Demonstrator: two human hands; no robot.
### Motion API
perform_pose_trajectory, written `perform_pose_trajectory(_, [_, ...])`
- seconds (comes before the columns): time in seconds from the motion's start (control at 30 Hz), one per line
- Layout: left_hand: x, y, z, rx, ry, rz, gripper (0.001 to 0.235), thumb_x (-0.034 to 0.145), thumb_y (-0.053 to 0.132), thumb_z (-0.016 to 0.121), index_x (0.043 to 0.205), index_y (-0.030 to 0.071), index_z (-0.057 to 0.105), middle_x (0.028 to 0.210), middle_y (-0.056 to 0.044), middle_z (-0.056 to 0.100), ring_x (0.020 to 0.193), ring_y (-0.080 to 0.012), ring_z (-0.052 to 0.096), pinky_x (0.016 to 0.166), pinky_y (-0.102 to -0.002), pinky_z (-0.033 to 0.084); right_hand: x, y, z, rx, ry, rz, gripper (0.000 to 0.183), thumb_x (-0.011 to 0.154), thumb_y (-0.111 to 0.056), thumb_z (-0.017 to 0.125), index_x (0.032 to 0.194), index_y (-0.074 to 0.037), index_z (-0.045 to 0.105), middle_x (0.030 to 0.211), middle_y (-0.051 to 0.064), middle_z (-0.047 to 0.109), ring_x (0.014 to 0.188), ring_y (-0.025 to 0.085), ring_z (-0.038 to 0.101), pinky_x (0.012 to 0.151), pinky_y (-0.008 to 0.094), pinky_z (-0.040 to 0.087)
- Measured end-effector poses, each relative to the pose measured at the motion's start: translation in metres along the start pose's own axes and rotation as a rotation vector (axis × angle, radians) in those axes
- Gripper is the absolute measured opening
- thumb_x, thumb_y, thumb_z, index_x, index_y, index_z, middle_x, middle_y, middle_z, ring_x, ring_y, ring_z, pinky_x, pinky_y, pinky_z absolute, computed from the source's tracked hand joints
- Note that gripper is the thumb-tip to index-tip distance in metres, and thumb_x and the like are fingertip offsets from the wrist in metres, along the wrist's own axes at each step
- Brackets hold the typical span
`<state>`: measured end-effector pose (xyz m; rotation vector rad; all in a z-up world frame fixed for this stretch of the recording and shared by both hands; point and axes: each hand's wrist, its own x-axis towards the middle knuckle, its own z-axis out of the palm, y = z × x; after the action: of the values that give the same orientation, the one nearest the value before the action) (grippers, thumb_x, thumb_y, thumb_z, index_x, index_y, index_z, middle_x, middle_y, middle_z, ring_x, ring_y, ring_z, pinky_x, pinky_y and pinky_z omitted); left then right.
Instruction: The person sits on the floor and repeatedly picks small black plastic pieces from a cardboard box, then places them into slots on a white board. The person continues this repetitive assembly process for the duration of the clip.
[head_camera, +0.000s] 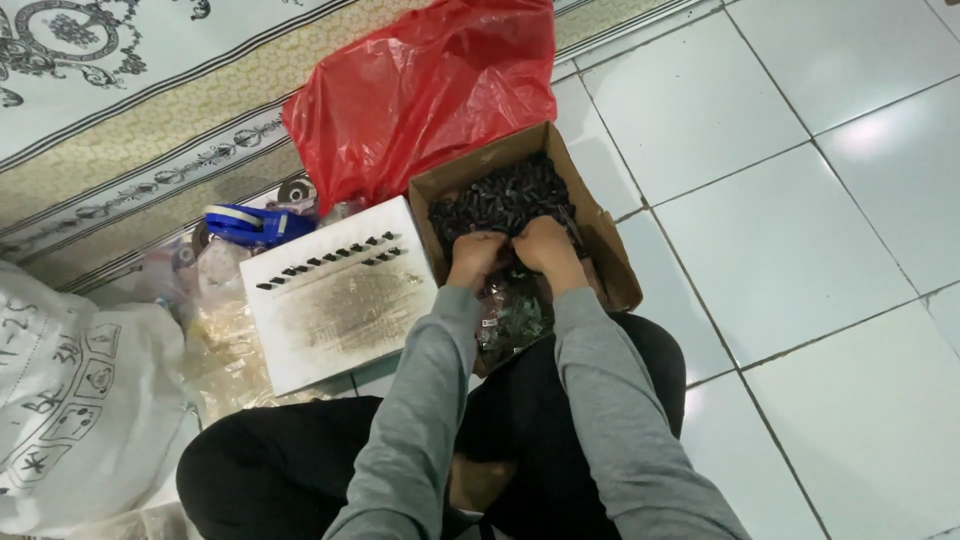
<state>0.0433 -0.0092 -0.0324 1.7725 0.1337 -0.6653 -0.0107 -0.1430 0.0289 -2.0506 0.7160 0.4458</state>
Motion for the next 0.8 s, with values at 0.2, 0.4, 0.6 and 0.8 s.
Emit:
perform_pose_trajectory(0.2, [-0.011, 0.005, 0.014, -0.364, -0.013, -0.085, 0.037, 0.086, 0.012, 0.079, 0.117, -0.007, 0.072, 0.123, -0.034, 0.065, 0.118, -0.0464, 0.063, 0.088, -0.053, 0.058, 0.029, 0.015, 0.007, 0.033, 0.043, 0.033, 0.039, 0.096, -0.03, 0.062, 0.123, -0.003, 0.073, 0.124, 0.019, 0.072, 0.118, 0.034, 0.067, 0.089, 0.046, 0.061])
perform_pose_trajectory(0.4, [-0.037, 0.024, 0.006, -0.396, -0.059, -0.189, 0.053, 0.094, 0.019, 0.075, 0.134, -0.012, 0.058, 0.144, -0.035, 0.049, 0.131, -0.0461, 0.053, 0.096, -0.053, 0.056, 0.038, 0.027, 0.014, 0.052, -0.007, 0.091, 0.047, 0.099, -0.035, 0.063, 0.125, 0.003, 0.069, 0.113, 0.02, 0.074, 0.102, 0.028, 0.071, 0.077, 0.041, 0.063])
perform_pose_trajectory(0.6, [0.013, -0.046, 0.029, 0.125, 0.221, 0.009, 0.015, 0.091, 0.022, 0.073, 0.091, 0.01, 0.081, 0.096, -0.015, 0.078, 0.099, -0.035, 0.073, 0.073, -0.043, 0.063, 0.032, 0.023, 0.022, -0.055, -0.028, 0.131, 0.048, 0.102, -0.033, 0.06, 0.129, 0.007, 0.066, 0.119, 0.026, 0.071, 0.104, 0.033, 0.07, 0.074, 0.043, 0.064])
perform_pose_trajectory(0.8, [-0.004, -0.039, 0.028, 0.572, 0.058, 0.039, 0.05, 0.108, 0.029, 0.041, 0.092, 0.0, 0.079, 0.103, -0.018, 0.078, 0.116, -0.0358, 0.069, 0.108, -0.046, 0.051, 0.015, 0.017, 0.014, 0.0, -0.039, 0.165, 0.049, 0.096, -0.028, 0.063, 0.127, 0.009, 0.066, 0.124, 0.026, 0.069, 0.112, 0.036, 0.068, 0.08, 0.048, 0.063])
